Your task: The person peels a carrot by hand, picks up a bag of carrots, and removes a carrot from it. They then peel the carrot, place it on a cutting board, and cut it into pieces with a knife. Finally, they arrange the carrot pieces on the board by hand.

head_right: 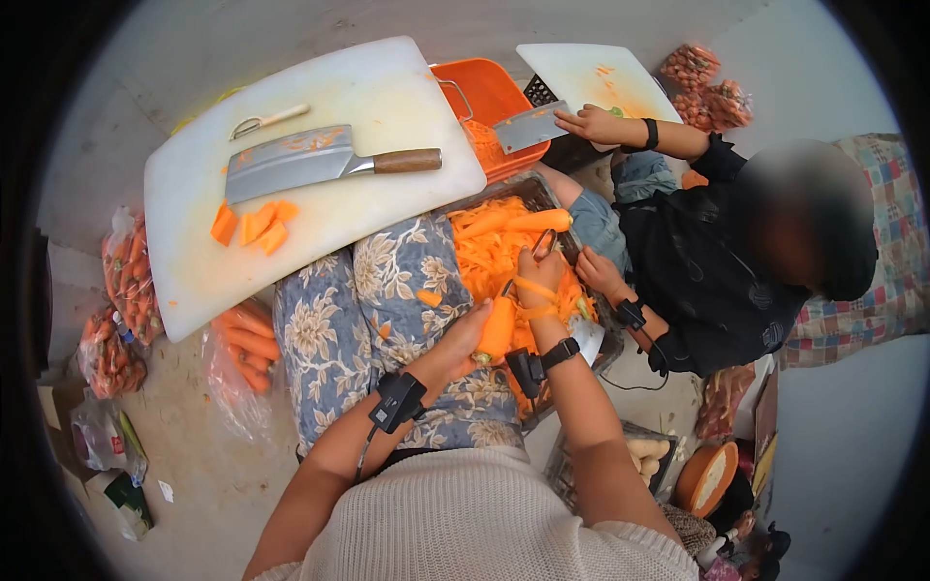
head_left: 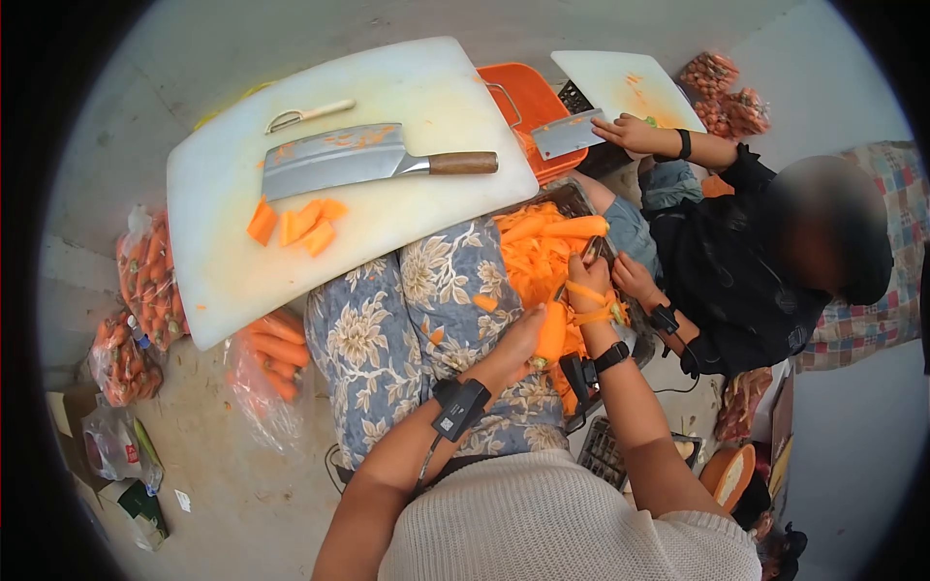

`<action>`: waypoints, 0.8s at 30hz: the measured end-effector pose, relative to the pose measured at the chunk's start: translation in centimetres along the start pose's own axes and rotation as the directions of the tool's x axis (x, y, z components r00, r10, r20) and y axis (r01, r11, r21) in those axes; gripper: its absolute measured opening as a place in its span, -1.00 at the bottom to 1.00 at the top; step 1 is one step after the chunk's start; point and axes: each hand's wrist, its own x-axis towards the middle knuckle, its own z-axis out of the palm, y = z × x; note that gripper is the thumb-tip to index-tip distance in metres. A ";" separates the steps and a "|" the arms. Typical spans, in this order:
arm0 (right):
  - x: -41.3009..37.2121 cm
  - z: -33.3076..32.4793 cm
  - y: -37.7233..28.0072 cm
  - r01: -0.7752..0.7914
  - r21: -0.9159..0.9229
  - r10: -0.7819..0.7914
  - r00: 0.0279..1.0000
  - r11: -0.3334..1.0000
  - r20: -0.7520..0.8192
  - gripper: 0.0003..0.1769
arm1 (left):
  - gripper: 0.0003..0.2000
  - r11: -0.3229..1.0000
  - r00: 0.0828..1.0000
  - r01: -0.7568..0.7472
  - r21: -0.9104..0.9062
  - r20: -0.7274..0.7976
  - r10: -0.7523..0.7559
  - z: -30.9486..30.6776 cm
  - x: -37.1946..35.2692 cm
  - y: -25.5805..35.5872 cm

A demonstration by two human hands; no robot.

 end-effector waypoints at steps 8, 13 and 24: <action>1.3 1.3 0.4 -0.207 -0.046 0.211 0.966 0.977 0.149 -0.64 | -0.61 0.993 0.993 0.112 -0.031 -0.026 -0.113 0.4 -0.1 1.0; 1.7 1.0 -0.4 -0.411 0.022 0.389 0.879 0.911 0.276 -0.65 | -0.59 0.993 0.993 0.111 -0.038 -0.040 -0.112 0.6 0.0 0.8; 2.7 2.5 3.2 -0.747 0.130 0.673 0.649 0.652 0.354 -0.73 | -0.59 0.989 0.988 0.146 0.000 -0.044 -0.145 1.0 -0.4 1.2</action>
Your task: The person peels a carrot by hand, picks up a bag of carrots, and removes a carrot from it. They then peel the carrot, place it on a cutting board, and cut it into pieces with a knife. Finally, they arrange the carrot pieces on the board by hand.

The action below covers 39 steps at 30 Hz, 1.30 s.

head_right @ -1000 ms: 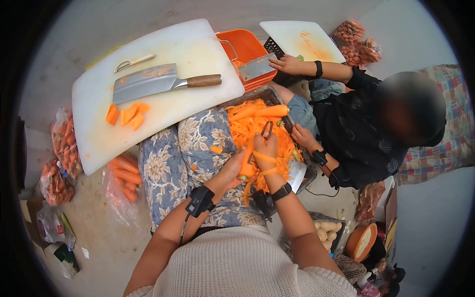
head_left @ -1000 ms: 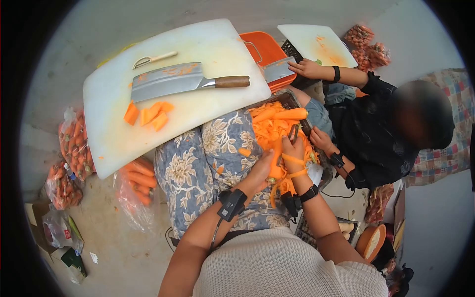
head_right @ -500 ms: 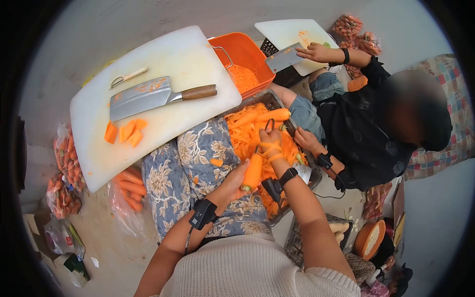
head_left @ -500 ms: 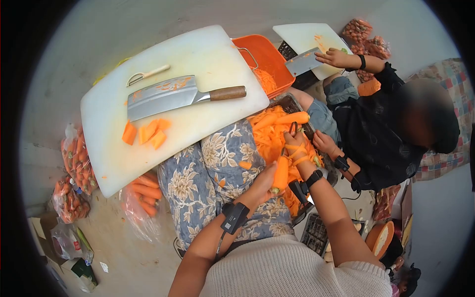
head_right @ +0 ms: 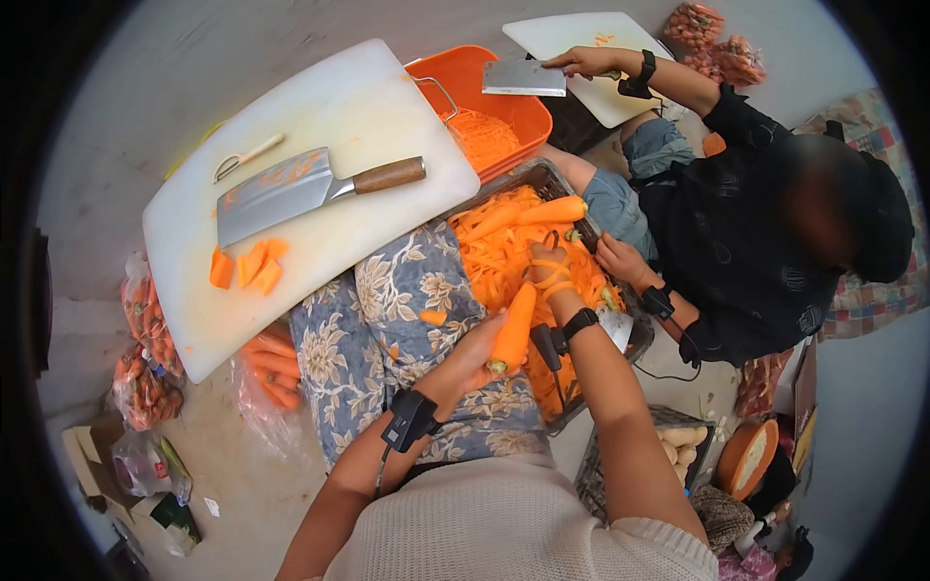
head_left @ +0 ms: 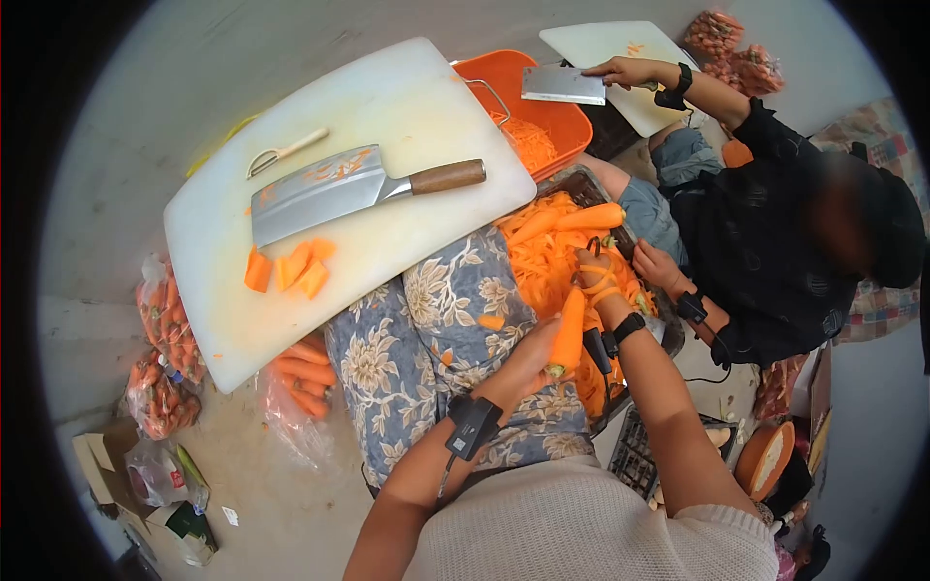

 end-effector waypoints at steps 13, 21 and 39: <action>-6.1 -4.2 4.8 -0.071 0.377 0.010 0.987 0.924 0.160 -0.76 | -0.56 0.965 0.967 -0.018 -0.261 0.242 0.083 -0.3 -0.7 0.8; -12.6 -4.5 -1.2 0.066 0.600 -0.107 0.994 0.797 0.033 -0.70 | -0.49 0.978 0.949 -0.127 -0.166 0.265 0.169 -0.6 -0.4 0.3; -11.5 -0.9 -1.1 0.374 -0.050 -0.377 0.923 0.926 -0.072 -0.66 | -0.51 0.960 0.973 -0.230 0.156 0.031 0.228 0.1 0.1 -0.9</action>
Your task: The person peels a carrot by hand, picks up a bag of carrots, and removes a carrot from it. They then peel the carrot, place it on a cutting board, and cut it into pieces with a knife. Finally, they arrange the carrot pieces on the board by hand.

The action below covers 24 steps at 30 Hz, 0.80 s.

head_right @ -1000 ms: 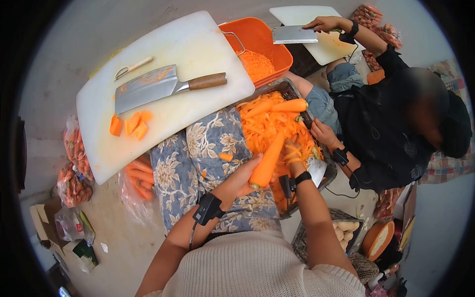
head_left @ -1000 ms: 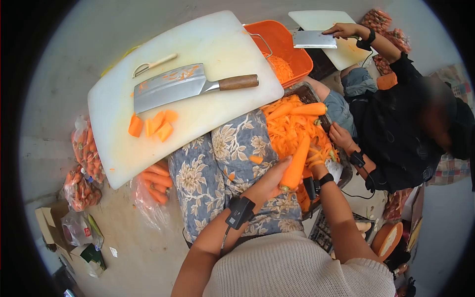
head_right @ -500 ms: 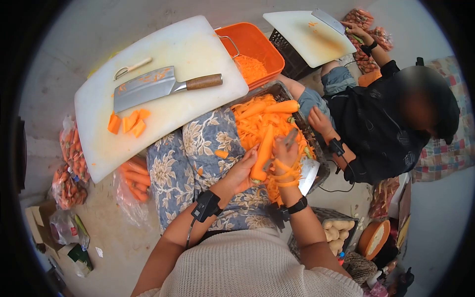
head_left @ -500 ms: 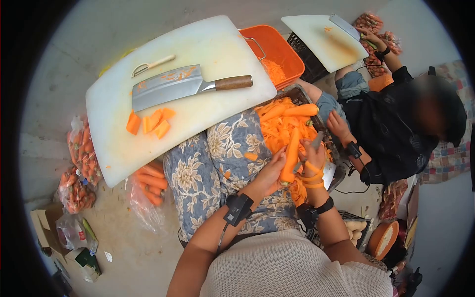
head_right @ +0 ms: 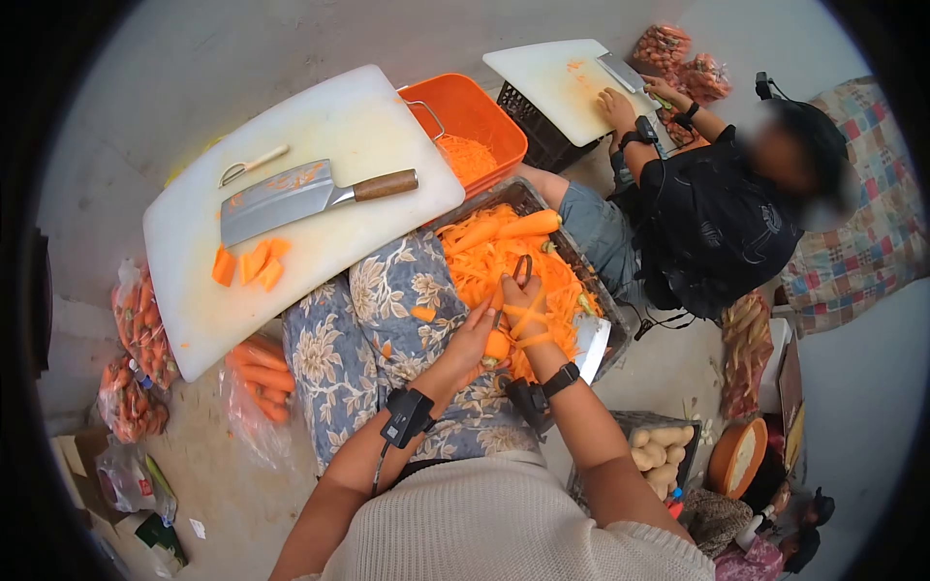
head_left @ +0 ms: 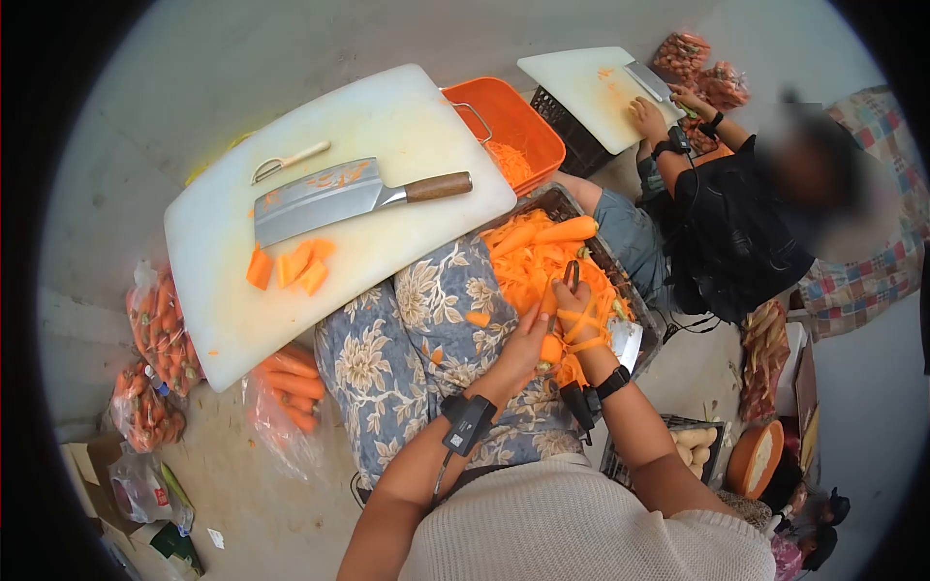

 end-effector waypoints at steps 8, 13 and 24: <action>4.1 0.5 2.3 -0.149 0.118 0.145 0.988 0.982 0.046 -0.70 | -0.53 0.997 0.998 0.066 -0.033 -0.003 -0.066 -0.5 0.2 -0.6; 5.4 0.0 2.9 -0.188 0.073 0.179 0.977 0.979 0.119 -0.70 | -0.52 0.993 0.993 0.117 -0.032 -0.013 -0.118 -0.1 -0.1 0.1; 7.8 -0.5 4.4 -0.357 0.084 0.350 0.933 0.930 0.081 -0.56 | -0.53 0.976 0.976 0.215 -0.039 0.053 -0.212 -0.1 0.1 0.6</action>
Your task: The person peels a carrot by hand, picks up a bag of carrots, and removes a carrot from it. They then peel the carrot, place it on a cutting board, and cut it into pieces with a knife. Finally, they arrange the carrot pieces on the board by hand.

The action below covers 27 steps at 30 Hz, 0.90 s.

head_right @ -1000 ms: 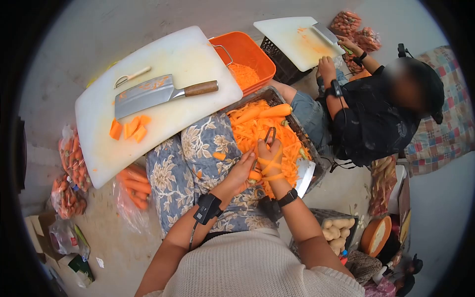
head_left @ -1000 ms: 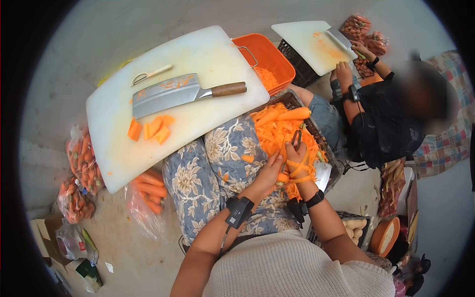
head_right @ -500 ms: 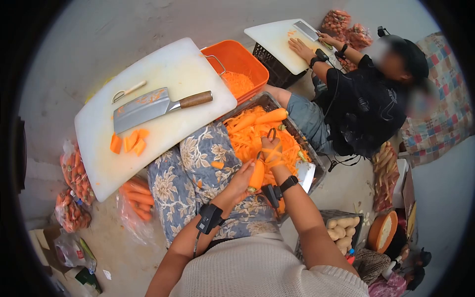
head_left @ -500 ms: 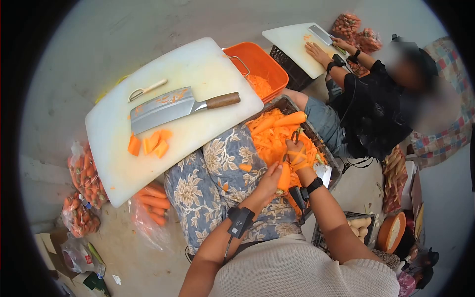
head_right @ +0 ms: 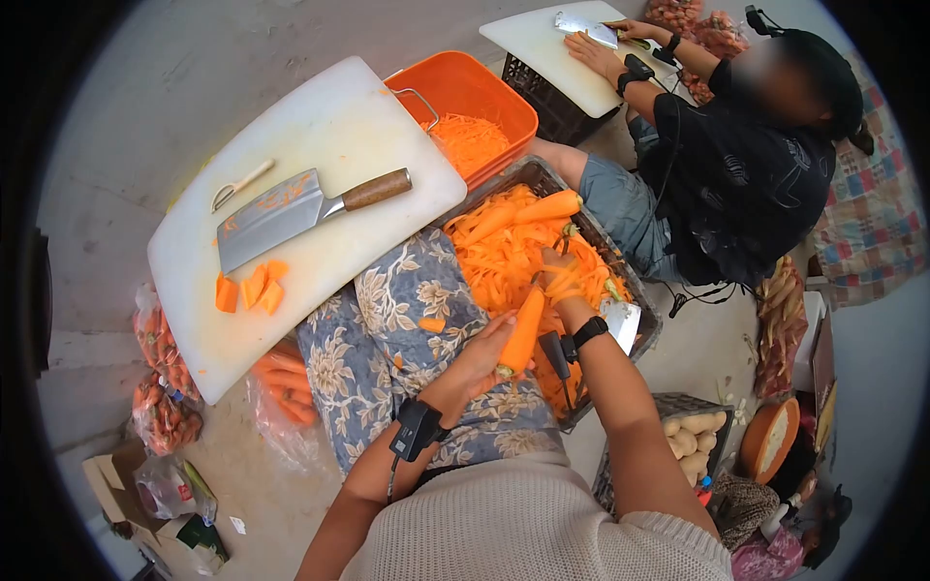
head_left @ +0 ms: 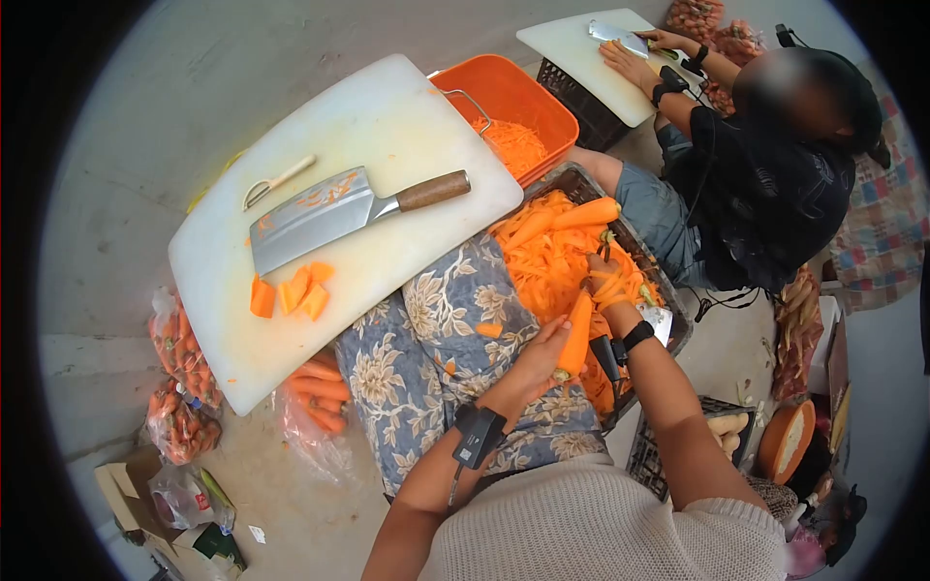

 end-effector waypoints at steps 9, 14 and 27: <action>6.5 -3.5 4.0 0.352 -0.542 -0.407 0.913 0.763 0.019 -0.74 | -0.53 0.988 0.954 -0.017 -0.152 0.294 0.062 -0.6 -1.0 1.1; 1.2 -4.1 2.8 0.004 0.291 -0.017 0.999 0.957 0.042 -0.64 | -0.58 0.861 0.950 0.107 -0.498 0.307 0.060 -1.4 -0.2 1.0; -11.9 -0.7 -4.1 0.223 0.397 -0.243 0.970 0.890 0.001 -0.68 | -0.57 0.854 0.950 -0.001 -0.520 0.265 0.163 -1.9 0.7 0.0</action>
